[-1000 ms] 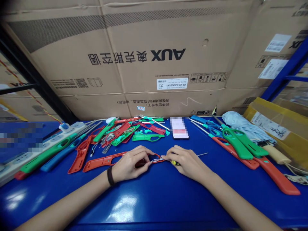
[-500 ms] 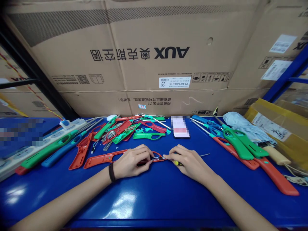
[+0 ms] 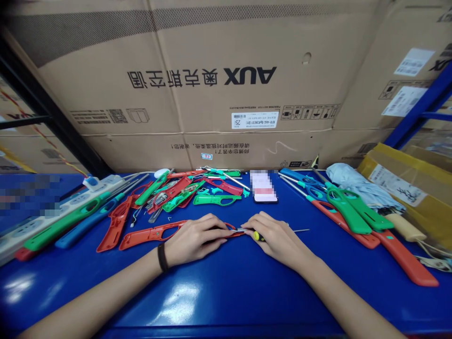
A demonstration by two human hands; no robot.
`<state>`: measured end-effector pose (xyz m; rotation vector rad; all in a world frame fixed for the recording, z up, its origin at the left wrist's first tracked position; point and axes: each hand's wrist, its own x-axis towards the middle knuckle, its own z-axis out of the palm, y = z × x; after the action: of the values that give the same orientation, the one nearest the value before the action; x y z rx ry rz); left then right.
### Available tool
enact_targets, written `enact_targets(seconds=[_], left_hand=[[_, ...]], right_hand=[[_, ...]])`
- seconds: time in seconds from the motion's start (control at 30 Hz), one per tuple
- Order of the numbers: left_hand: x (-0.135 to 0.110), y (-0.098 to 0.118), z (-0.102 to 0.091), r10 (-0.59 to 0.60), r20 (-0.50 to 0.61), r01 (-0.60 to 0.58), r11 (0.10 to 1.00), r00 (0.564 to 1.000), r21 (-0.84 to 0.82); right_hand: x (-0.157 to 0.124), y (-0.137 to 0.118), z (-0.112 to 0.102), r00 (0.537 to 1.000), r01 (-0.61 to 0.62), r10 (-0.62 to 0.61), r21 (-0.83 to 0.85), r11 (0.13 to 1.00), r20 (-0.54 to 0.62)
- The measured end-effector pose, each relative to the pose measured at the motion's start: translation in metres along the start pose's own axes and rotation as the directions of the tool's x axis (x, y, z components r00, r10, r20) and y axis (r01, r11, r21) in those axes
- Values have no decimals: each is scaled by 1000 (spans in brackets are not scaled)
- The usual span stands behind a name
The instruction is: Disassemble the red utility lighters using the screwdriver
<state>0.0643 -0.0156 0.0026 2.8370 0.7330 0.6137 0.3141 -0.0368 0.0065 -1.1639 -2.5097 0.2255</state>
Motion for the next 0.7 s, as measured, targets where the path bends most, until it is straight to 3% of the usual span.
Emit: enact_targets(seconds=[0.43, 0.7], left_hand=[[2, 2, 1, -71, 27, 72, 996, 997, -61], [3, 2, 0, -45, 43, 46, 999, 998, -24]], right_hand=[[0, 2, 3, 998, 69, -69, -20, 997, -5], [-1, 6, 5, 996, 87, -87, -12, 996, -2]])
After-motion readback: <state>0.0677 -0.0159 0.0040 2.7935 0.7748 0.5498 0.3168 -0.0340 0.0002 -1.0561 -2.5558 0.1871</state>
